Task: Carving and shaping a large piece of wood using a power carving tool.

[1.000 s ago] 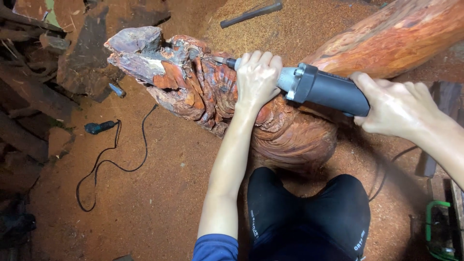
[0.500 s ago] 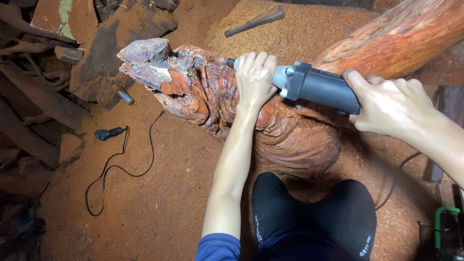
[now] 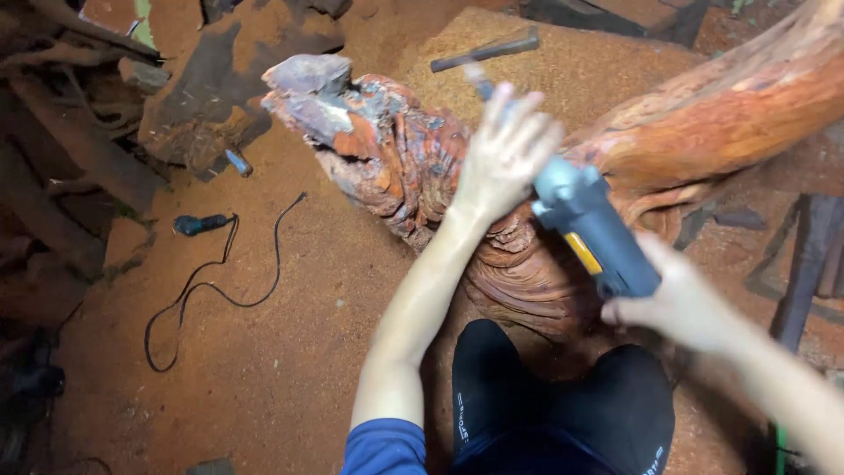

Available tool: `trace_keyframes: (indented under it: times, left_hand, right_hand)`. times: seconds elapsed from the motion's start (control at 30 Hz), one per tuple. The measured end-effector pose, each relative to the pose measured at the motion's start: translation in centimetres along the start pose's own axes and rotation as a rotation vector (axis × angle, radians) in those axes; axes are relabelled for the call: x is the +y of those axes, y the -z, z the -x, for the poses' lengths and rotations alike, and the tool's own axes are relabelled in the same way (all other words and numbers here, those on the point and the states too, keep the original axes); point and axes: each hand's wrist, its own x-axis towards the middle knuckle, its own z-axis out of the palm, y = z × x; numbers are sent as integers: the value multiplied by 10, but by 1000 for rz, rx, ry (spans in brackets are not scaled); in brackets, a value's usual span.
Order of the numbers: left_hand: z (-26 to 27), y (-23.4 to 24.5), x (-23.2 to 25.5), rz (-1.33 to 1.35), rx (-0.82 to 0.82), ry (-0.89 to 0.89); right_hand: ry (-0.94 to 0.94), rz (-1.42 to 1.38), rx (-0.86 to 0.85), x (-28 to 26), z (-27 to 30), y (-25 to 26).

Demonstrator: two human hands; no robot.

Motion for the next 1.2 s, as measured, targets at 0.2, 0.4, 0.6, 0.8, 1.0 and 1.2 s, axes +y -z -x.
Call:
trace_keyframes:
  times: [0.2, 0.4, 0.6, 0.8, 1.0, 1.2]
  left_hand:
    - [37, 59, 57, 257, 424, 595]
    - [41, 60, 53, 1893, 252, 1331]
    - [41, 34, 11, 2156, 310, 1542]
    - [27, 35, -5, 1769, 512, 1871]
    - [51, 4, -20, 1748, 503, 1826]
    - [36, 11, -11, 1697, 584, 1896]
  right_hand:
    - [-47, -668, -345, 44, 43, -31]
    - [9, -676, -255, 37, 60, -73]
    - [250, -631, -484, -9, 78, -94]
    - [323, -443, -345, -21, 78, -79]
    - [59, -316, -176, -44, 68, -56]
    - [132, -315, -287, -39, 50, -26]
